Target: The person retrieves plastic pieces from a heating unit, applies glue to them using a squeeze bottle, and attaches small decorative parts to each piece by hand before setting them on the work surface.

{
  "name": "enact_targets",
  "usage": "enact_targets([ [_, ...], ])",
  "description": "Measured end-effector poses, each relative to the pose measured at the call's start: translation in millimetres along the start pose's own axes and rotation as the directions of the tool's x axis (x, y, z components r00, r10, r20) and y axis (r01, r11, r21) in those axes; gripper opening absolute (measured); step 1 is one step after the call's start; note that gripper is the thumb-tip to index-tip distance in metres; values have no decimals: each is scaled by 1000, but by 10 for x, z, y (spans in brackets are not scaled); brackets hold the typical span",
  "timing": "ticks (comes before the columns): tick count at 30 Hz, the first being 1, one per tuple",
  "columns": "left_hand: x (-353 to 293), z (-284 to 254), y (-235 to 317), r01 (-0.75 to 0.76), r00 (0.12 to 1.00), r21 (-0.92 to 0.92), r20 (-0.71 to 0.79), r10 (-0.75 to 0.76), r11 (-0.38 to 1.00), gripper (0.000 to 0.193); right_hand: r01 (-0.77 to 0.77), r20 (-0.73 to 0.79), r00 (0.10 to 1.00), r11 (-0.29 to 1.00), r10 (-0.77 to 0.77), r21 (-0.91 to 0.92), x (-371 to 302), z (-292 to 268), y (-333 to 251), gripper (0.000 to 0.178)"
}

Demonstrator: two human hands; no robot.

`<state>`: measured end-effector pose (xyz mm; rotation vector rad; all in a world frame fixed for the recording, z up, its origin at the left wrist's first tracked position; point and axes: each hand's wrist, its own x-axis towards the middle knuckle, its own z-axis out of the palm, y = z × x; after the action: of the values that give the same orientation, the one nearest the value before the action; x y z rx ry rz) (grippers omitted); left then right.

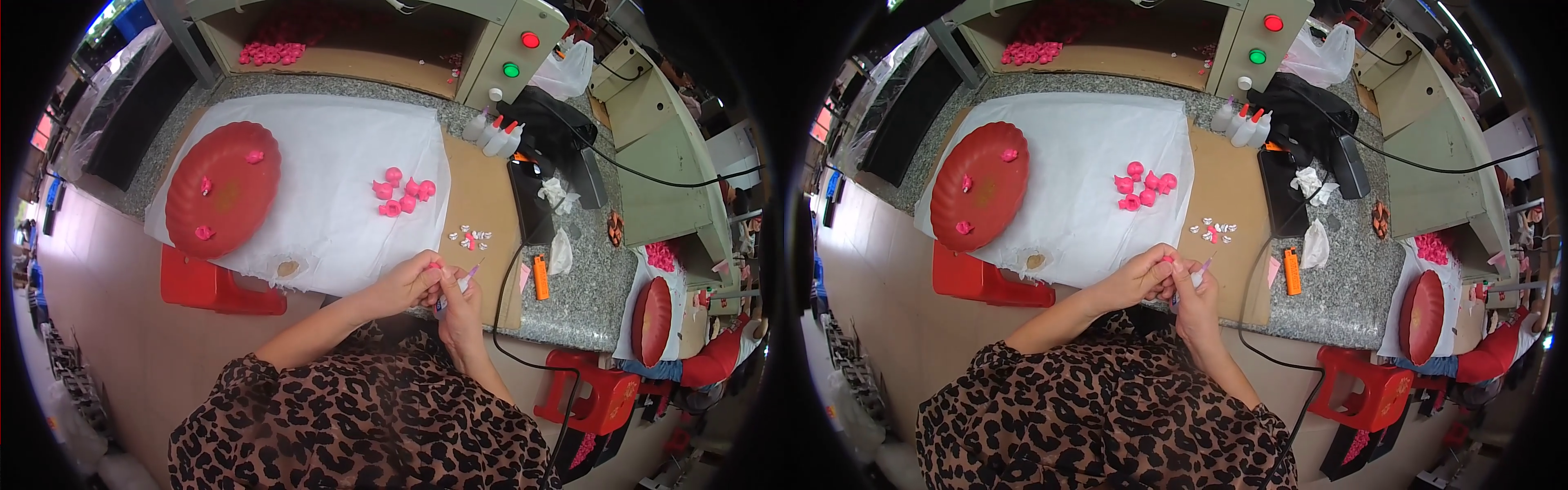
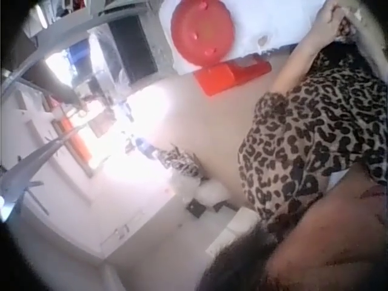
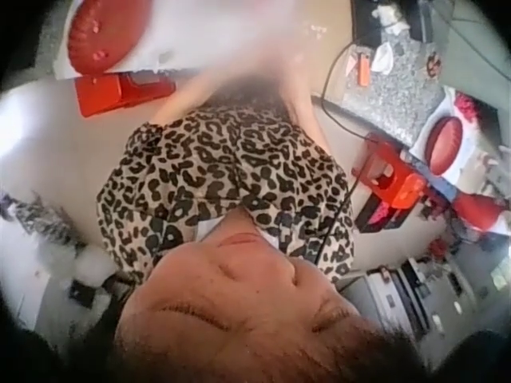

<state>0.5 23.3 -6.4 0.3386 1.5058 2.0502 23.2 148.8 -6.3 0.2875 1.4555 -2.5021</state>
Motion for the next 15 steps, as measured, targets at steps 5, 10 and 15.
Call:
enact_targets([
  [5, 2, -9, 6, -16, 1000, -11, 3, 16, 1000, 16, -15, 11, 1000, 1000, 15, 5, 13, -3, 3, 22],
  [10, 2, 1, 32, 13, 1000, -7, 18, -13, 1000, 22, -16, 3, 1000, 1000, 15, 21, 10, 14, -27, 21],
  [15, -8, 18, 14, 26, 1000, -129, 11, -24, 991, 21, -42, -30, 999, 994, 45, 100, 43, -10, -33, 20],
])
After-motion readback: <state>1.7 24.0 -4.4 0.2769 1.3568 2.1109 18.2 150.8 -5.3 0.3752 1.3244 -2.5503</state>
